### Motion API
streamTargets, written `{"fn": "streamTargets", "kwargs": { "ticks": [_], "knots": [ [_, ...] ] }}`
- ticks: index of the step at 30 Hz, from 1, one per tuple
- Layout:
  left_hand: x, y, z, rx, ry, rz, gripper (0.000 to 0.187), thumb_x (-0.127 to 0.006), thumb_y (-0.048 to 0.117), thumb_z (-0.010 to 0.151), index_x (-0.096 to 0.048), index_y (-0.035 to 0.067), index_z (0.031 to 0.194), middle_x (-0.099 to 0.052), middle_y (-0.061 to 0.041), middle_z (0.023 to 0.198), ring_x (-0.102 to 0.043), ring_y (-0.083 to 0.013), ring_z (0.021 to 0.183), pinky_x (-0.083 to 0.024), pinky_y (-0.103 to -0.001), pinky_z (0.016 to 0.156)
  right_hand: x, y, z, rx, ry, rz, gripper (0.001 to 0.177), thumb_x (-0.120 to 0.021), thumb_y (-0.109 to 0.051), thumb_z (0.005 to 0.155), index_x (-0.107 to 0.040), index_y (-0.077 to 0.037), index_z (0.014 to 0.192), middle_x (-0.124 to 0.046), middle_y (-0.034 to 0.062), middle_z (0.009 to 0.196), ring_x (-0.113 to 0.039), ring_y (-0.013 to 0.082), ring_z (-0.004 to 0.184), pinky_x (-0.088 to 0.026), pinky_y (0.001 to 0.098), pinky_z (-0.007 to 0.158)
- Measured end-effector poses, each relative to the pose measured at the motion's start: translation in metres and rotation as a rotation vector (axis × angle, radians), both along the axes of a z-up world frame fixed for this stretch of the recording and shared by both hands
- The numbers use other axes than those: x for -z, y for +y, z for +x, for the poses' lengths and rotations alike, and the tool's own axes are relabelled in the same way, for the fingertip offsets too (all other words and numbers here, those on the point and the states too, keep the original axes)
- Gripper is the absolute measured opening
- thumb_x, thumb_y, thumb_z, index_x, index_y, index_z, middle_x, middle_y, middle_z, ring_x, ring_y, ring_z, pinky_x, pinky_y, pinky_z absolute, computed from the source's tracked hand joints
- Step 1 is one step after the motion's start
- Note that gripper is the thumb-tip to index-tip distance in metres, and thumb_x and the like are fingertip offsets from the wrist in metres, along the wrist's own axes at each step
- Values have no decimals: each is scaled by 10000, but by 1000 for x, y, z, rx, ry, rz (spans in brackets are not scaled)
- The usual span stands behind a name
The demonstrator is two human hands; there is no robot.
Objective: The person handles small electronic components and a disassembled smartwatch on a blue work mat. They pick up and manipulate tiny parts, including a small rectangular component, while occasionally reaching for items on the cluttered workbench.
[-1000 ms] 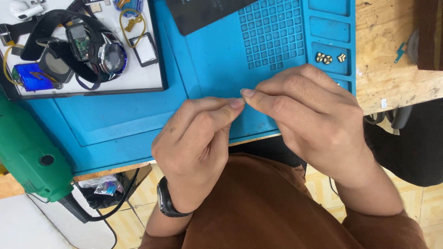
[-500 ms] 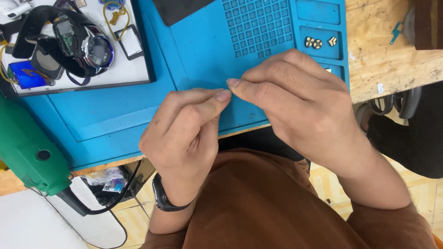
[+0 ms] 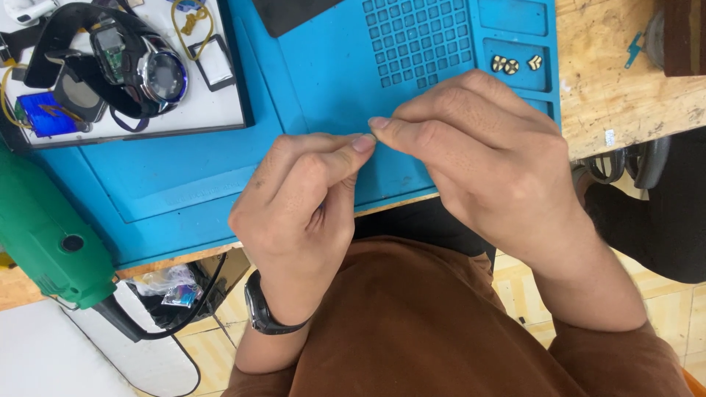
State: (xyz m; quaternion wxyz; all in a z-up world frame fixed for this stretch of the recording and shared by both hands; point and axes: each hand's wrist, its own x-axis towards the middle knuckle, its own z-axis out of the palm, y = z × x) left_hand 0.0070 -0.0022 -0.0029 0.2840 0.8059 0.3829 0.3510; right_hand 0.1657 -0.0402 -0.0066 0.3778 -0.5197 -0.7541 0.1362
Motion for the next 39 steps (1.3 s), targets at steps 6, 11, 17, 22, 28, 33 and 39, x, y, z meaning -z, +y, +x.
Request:
{"fn": "streamTargets", "kwargs": {
  "ticks": [6, 11, 17, 22, 28, 33, 39],
  "knots": [
    [0, 0, -2, 8, -8, -24, 158, -605, -139, 882, -633, 14, 850, -657, -107, 847, -650, -207, 765, -509, -269, 661, -3, 0, -1, -5, 32, -30, 116, -551, 134, 961, -656, 93, 989, -628, 185, 922, -562, 323, 825, -495, 346, 734],
    [-1, 0, -2, 3, -3, -15, 173, -587, -145, 888, -631, 17, 849, -661, -101, 850, -646, -205, 772, -501, -269, 658, -4, 1, -1, -13, 11, -22, 115, -550, 110, 961, -659, 87, 987, -632, 183, 923, -578, 326, 840, -512, 353, 753],
    [1, 0, -4, -6, 5, -4, 197, -573, -157, 891, -636, 29, 869, -658, -92, 866, -640, -196, 773, -497, -268, 649, -3, 2, -3, -4, -2, -12, 109, -564, 114, 962, -663, 79, 992, -638, 180, 906, -588, 324, 831, -517, 359, 756],
    [0, 0, -7, 11, -1, -29, 181, -571, -136, 903, -636, 33, 899, -655, -100, 887, -638, -196, 780, -495, -266, 650, -5, 2, -5, -1, 10, -29, 104, -569, 115, 958, -662, 74, 979, -647, 165, 899, -590, 309, 821, -509, 350, 755],
    [-1, 2, -8, 27, -49, -68, 184, -563, -156, 893, -626, 17, 891, -654, -98, 885, -656, -206, 812, -522, -263, 686, -4, 2, -5, -5, -4, -23, 109, -570, 109, 957, -663, 67, 992, -645, 167, 890, -593, 317, 826, -518, 356, 765],
    [-2, 2, -8, 31, -42, -86, 225, -550, -195, 849, -626, 16, 873, -663, -86, 868, -666, -206, 821, -531, -264, 694, -6, 1, -6, -1, 28, -50, 111, -552, 115, 952, -649, 83, 994, -630, 178, 895, -581, 318, 831, -497, 352, 761],
    [-1, 2, -7, 23, -26, -60, 226, -543, -183, 859, -623, 28, 865, -663, -64, 855, -663, -194, 813, -520, -264, 678, -5, 2, -4, -10, 16, -38, 98, -568, 118, 949, -650, 83, 991, -638, 179, 905, -591, 315, 831, -505, 342, 753]
  ]
}}
